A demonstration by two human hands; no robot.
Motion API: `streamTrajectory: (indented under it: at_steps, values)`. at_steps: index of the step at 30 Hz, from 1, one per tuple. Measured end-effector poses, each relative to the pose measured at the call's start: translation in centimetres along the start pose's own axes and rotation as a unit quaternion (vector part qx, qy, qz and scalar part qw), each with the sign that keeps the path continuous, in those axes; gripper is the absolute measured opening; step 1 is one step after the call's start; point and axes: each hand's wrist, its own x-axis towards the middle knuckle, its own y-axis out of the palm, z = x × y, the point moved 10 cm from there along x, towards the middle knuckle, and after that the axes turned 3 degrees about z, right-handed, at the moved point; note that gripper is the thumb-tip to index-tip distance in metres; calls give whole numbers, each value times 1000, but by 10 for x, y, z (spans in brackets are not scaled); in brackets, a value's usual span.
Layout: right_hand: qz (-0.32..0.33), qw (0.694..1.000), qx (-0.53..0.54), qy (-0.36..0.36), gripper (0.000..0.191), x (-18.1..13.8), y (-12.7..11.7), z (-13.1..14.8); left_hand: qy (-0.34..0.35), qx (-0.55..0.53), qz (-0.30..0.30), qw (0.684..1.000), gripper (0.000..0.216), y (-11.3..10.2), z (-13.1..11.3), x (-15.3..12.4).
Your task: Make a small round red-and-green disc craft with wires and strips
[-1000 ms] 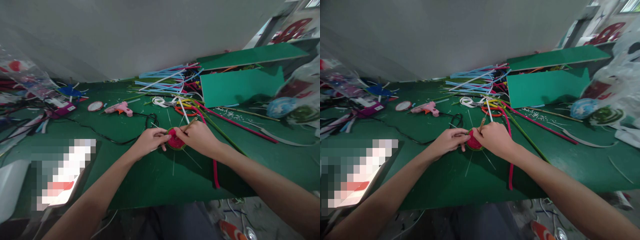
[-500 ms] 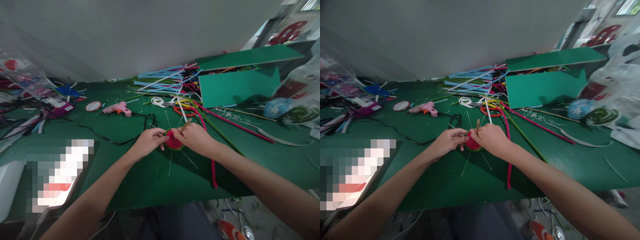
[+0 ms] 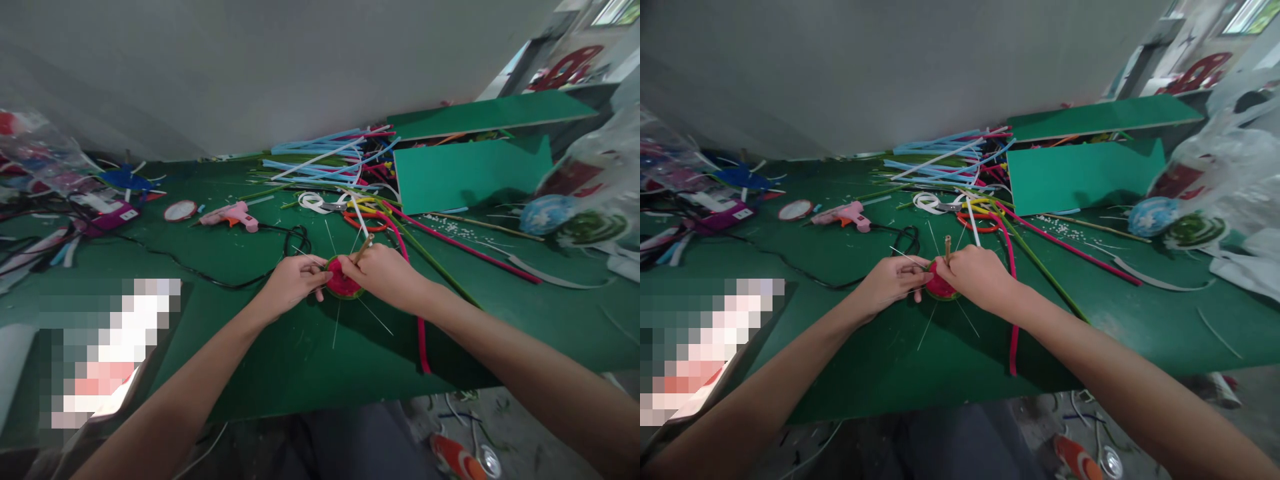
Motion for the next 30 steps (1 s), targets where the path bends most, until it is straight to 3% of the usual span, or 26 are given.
streamTrajectory:
  at_steps: [8, 14, 18, 23, 30]
  values:
    - [-8, 999, -26, -22, 29, -4, -3, 6, 20, 23, 4, 1000, 27, 0, -1, 1]
    - [-9, 990, 111, 82, 49, -5, -18, -14, 22, -77, 37, 996, 29, -1, 6, 8]
    - [-37, 980, 177, 78, 40, -7, -33, -18, 17, -138, 16, 990, 29, -5, 8, 10]
    - [-24, 981, 180, 67, 40, -8, -31, -15, 14, -122, -3, 992, 31, -7, 7, 10]
    - [-20, 981, 179, 74, 39, -8, -26, -15, 10, -75, 15, 997, 34, -4, 4, 8]
